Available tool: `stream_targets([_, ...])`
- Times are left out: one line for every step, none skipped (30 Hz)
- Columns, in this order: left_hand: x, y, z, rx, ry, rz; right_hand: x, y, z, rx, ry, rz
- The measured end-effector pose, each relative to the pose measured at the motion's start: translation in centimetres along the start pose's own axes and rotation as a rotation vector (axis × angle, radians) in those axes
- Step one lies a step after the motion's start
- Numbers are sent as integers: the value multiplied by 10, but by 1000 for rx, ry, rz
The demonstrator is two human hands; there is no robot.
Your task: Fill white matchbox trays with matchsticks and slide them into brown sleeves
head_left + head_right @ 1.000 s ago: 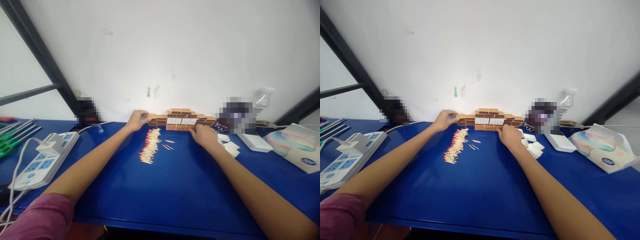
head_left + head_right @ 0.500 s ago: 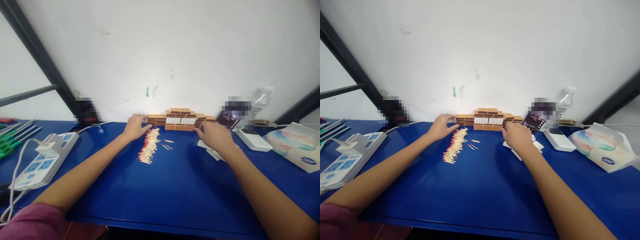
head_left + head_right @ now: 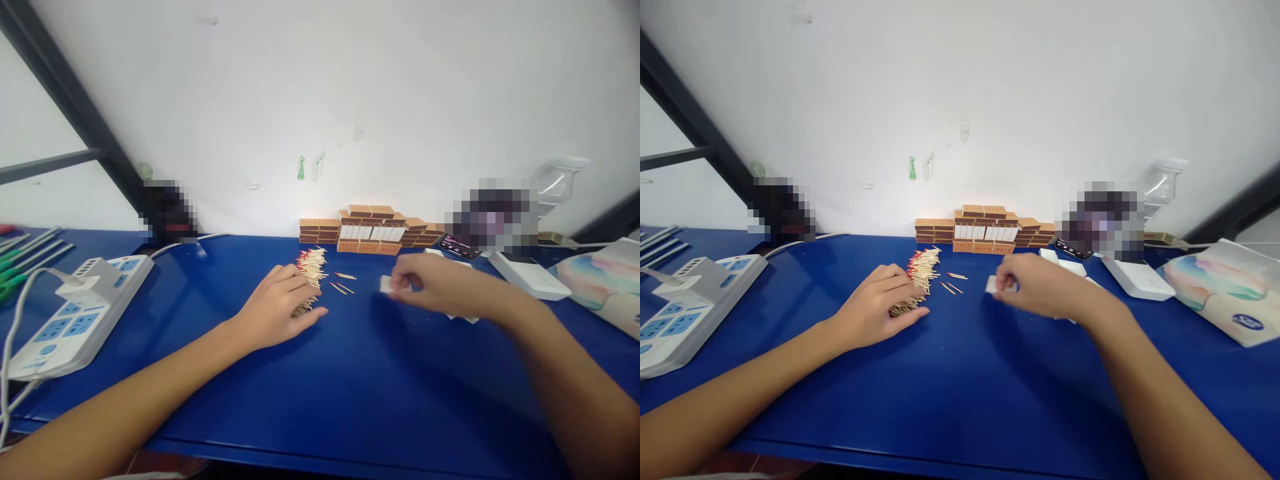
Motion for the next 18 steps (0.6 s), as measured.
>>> stream_targets([2,-2,0,-5,7,3,-26,-6,3,2,106,-51])
stream_targets([4,-3,1,-13,10,4,-49,-15,6,-23,183,-98])
stream_targets([7,-5,2,-31,7,7,-67,-24,9,-44,224,-130])
stream_targets([9,-8,3,-54,1,13,-82,-32,11,-70,257,-145])
stream_targets([10,-11,4,-81,-6,23,-92,-38,12,-87,271,-161])
stream_targets([11,-14,5,-107,-12,35,-97,-42,12,-99,278,-192])
stream_targets([11,-16,6,-128,-17,49,-97,-44,10,-105,278,-224])
stream_targets([11,-18,7,-141,-18,62,-93,-43,6,-93,265,-256])
stream_targets([11,-20,7,-146,-17,74,-86,-40,1,-62,238,-282])
stream_targets([10,-21,8,-145,-13,83,-75,-37,-4,-15,199,-291])
stream_targets([10,-21,8,-142,-9,89,-63,-32,-10,53,147,-280])
stream_targets([9,-22,8,-139,-3,93,-52,-29,-16,119,94,-251])
stream_targets([9,-23,8,-137,2,92,-43,-28,-20,168,51,-213])
stream_targets([9,-23,8,-135,5,91,-37,-29,-24,197,22,-177])
stream_targets([10,-24,8,-135,5,89,-33,-32,-28,203,5,-147])
stream_targets([10,-24,9,-136,3,87,-32,-36,-31,196,-7,-126])
stream_targets([11,-24,9,-137,0,87,-33,-41,-33,180,-17,-113])
stream_targets([11,-24,9,-137,-4,88,-35,-46,-35,160,-31,-105])
Point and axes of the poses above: each hand's wrist, its own z-axis away from the middle knuckle, its own y-axis out of the back of the hand, x = y × z, the point moved 7 cm from there along -z, towards the middle knuckle, and after that the axes turned 1 degree about -y, right-handed, at the moved point
